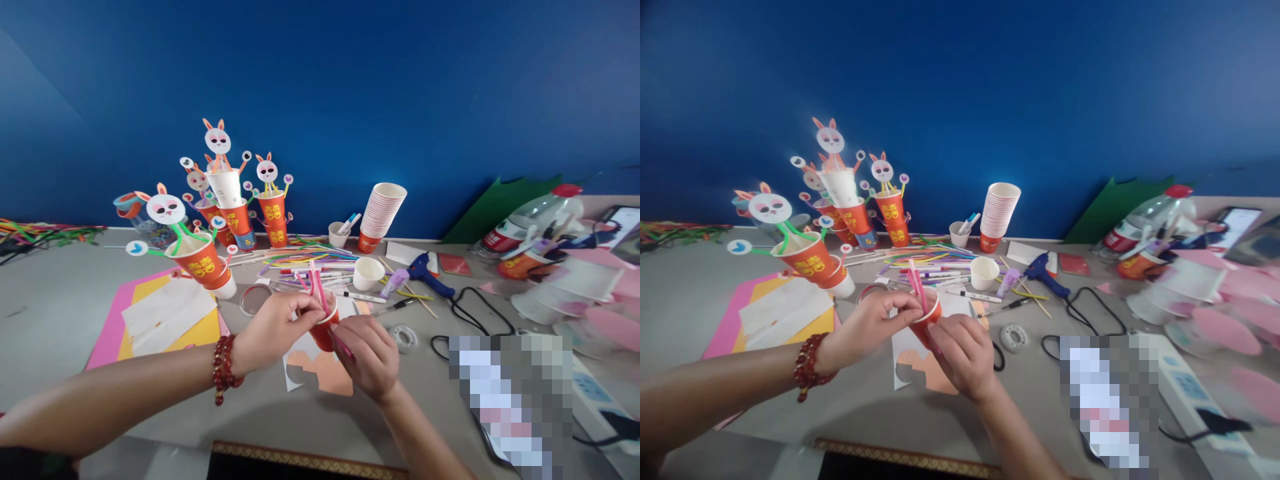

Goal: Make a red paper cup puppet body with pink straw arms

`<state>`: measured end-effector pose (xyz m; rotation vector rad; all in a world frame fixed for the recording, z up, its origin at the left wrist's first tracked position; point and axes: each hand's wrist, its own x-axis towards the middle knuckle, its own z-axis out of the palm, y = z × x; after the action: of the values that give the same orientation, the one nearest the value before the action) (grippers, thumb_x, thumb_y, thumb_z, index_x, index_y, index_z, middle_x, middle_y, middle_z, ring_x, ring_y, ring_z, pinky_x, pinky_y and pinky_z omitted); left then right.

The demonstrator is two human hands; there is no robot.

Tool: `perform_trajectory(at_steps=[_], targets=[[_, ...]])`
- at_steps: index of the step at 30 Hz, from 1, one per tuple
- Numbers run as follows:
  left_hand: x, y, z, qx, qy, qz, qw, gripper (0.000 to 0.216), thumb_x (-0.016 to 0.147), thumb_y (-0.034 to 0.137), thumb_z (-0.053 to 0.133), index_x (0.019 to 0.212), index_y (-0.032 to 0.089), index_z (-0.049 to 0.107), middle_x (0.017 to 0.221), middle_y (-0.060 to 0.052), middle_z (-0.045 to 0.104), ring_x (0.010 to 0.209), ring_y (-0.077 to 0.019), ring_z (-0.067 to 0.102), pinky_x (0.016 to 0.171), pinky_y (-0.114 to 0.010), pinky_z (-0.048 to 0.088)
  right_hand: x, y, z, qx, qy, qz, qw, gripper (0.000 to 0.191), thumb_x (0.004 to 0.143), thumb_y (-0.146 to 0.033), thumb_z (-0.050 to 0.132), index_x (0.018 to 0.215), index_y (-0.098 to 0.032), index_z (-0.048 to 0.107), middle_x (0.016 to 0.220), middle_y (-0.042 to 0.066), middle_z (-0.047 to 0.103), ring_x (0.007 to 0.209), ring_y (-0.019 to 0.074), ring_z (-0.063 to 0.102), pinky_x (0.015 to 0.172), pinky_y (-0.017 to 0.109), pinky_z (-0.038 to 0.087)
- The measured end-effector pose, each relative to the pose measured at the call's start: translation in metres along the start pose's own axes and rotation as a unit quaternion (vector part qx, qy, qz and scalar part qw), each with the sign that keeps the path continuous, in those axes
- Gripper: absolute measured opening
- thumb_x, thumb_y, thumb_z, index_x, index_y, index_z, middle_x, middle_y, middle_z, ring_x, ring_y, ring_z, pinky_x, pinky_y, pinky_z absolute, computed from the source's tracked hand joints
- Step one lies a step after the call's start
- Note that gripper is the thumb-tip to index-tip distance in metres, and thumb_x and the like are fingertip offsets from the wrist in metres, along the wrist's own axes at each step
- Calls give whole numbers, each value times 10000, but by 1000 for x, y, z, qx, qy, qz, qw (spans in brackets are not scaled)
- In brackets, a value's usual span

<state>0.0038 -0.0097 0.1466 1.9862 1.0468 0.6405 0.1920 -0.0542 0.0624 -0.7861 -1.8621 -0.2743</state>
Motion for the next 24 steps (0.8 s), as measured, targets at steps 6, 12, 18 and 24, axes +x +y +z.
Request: perform_trajectory(at_steps=[6, 12, 18, 24], targets=[[4, 4, -8, -36, -43, -62, 996, 119, 828, 201, 610, 796, 184, 723, 801, 4, 754, 788, -172, 692, 704, -252, 525, 5, -2, -1, 13, 10, 0, 1000, 231, 883, -58, 587, 1070, -168, 668, 840, 100, 730, 770, 212, 658, 666, 356, 578], [8, 12, -13, -38, -66, -83, 994, 114, 795, 198, 613, 719, 179, 695, 742, 11, 744, 748, -167, 692, 677, -240, 519, 6, -5, -1, 21, 10, 11, 1000, 220, 904, -55, 571, 1053, -166, 690, 821, 89, 718, 769, 201, 643, 667, 346, 569], [13, 18, -16, -30, -111, -136, 984, 124, 796, 240, 613, 780, 165, 711, 809, 1, 745, 811, -177, 679, 719, -243, 493, 4, -3, -1, 31, 15, 1, 999, 206, 894, -43, 575, 1037, -127, 696, 832, 109, 712, 791, 211, 630, 674, 358, 565], [15, 19, -20, -49, -150, -139, 978, 119, 794, 221, 598, 801, 161, 700, 840, -4, 745, 844, -183, 689, 750, -250, 496, 5, -4, -1, 38, 14, 11, 999, 230, 887, -40, 583, 1049, -150, 704, 832, 95, 704, 781, 204, 627, 667, 351, 563]])
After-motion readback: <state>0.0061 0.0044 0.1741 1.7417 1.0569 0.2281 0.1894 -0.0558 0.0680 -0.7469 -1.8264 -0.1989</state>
